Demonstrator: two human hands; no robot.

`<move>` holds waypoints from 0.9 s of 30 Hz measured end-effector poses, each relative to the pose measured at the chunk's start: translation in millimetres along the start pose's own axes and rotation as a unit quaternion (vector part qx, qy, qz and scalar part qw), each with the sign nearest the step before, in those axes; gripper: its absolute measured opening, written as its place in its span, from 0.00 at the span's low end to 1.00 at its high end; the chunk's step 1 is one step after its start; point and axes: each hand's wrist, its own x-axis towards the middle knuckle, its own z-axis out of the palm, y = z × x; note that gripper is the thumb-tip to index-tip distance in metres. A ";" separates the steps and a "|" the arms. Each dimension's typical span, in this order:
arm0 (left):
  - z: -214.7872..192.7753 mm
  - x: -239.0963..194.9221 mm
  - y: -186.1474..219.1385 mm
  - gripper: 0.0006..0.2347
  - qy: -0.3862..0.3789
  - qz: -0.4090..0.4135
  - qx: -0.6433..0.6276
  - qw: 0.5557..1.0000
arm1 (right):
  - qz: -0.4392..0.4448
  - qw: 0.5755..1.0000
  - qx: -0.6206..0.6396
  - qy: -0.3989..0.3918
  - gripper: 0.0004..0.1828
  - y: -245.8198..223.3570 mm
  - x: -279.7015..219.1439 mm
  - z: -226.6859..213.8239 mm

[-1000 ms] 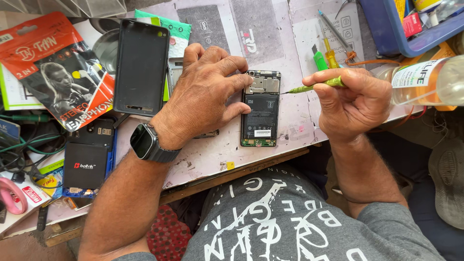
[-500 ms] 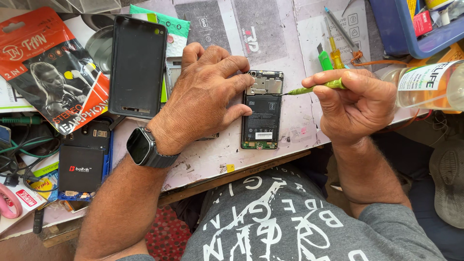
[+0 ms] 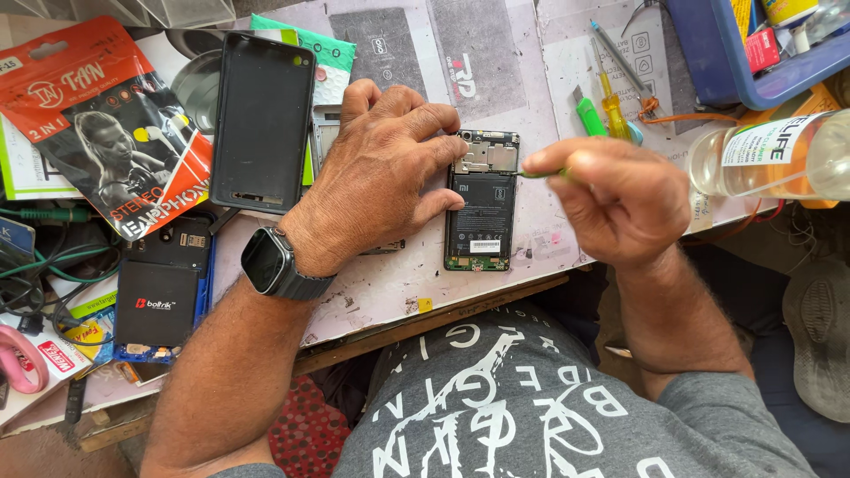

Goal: The person uses a green screwdriver to remove screws from a disassembled smartphone on a cluttered workbench. They handle the phone's internal components, including the motherboard and battery, while other phone parts and tools are visible nearby.

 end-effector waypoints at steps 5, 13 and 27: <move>2.1 -1.5 -0.1 0.20 0.008 -0.002 0.006 1.000 | -0.106 0.994 -0.011 0.004 0.18 -8.7 19.5 6.1; 5.2 -1.1 -1.2 0.20 0.010 0.001 0.016 1.000 | -0.082 0.996 -0.019 0.034 0.14 -6.7 21.9 4.5; 4.5 -1.4 -1.5 0.20 0.003 0.002 0.018 1.000 | -0.069 0.997 -0.018 0.026 0.13 -9.6 15.4 1.3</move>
